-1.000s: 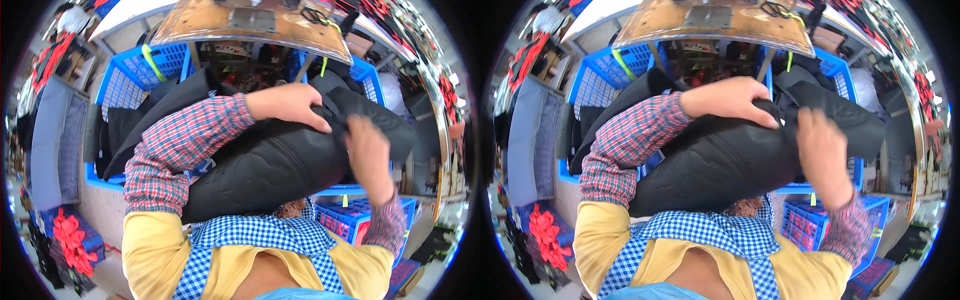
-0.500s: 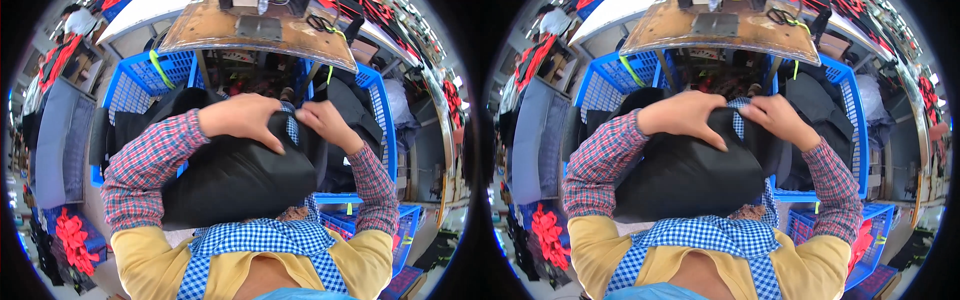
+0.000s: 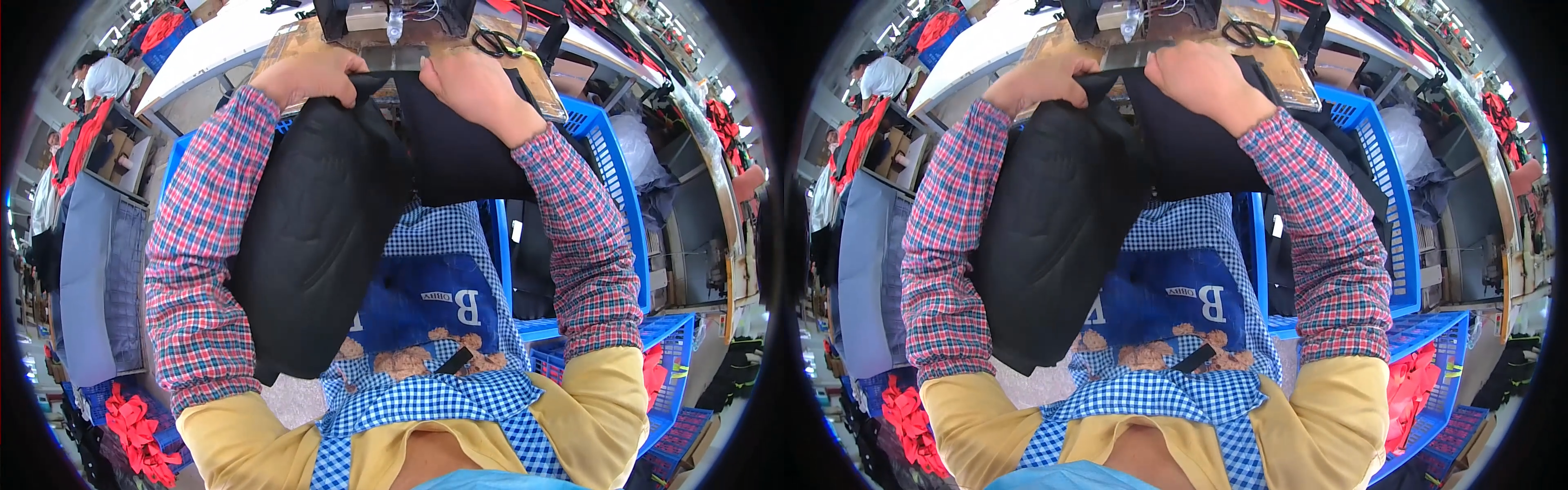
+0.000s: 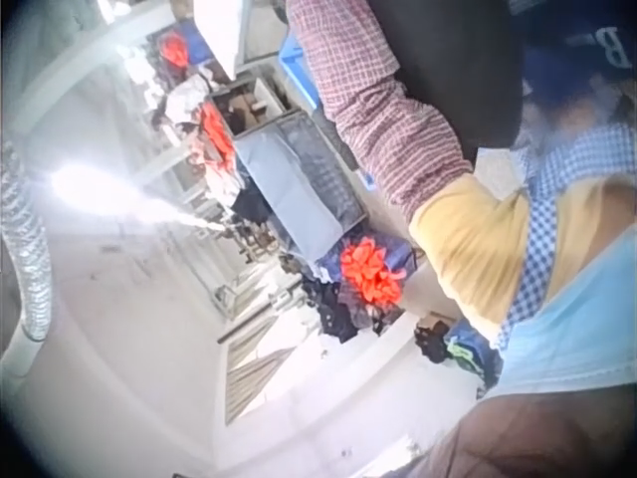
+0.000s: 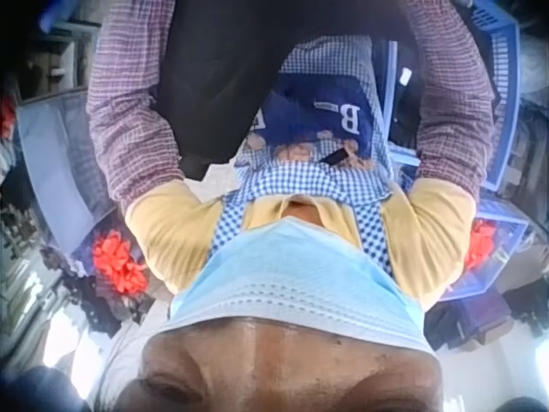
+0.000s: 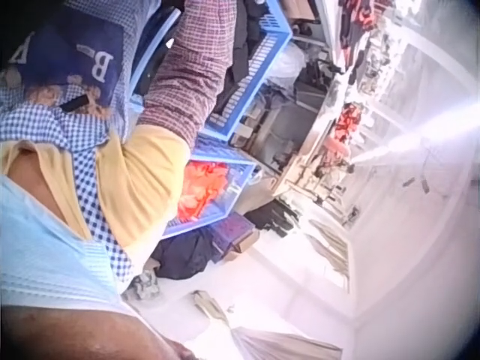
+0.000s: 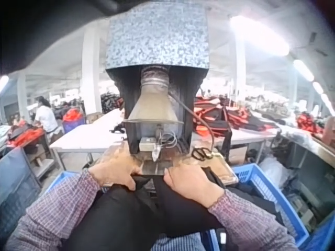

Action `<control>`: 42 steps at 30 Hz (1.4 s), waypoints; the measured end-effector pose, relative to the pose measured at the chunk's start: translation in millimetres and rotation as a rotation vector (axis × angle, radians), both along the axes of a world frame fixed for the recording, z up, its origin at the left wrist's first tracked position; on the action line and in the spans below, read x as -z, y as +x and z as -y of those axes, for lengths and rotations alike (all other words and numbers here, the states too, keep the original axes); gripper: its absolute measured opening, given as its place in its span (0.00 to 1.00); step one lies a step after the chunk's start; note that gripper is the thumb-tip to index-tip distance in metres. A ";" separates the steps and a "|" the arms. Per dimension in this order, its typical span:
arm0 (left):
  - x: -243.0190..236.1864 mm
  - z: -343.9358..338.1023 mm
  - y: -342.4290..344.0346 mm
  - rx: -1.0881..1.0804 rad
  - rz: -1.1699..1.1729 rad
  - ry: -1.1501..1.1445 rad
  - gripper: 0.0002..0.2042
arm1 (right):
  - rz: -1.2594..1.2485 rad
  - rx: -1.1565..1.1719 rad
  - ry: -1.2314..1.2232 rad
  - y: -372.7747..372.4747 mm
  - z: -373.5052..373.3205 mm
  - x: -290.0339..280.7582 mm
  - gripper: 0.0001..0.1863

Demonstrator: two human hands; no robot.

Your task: The recorder is assembling and sewing pieces of black fabric using a machine at a workbench.

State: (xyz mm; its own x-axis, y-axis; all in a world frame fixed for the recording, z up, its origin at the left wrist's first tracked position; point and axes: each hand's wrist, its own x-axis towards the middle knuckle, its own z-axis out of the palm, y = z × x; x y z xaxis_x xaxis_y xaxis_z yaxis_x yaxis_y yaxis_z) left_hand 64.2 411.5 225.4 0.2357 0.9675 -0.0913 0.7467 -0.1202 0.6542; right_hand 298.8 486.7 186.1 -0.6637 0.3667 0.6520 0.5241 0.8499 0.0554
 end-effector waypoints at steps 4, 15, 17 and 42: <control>-5.0 -37.9 -9.4 0.000 -0.069 -0.080 0.22 | 0.102 -0.010 -0.105 -7.1 -35.2 -3.7 0.20; 5.2 -86.0 -28.5 -0.089 -0.050 -0.155 0.33 | 0.303 0.033 -0.129 -29.8 -88.9 -0.2 0.16; 7.8 -89.1 -30.1 -0.077 -0.066 -0.147 0.33 | 0.280 0.031 -0.110 -31.8 -95.3 1.2 0.16; 22.5 -121.2 -44.3 -0.175 0.095 -0.124 0.31 | 0.287 0.059 -0.124 -42.7 -113.7 -7.6 0.15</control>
State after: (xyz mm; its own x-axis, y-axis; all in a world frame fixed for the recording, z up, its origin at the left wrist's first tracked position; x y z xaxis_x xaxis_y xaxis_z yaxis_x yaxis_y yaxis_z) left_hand 19.9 532.7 202.9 0.0782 0.9771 -0.1979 0.6836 0.0920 0.7240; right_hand 256.1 600.4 193.7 -0.7895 0.4746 0.3891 0.5503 0.8282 0.1063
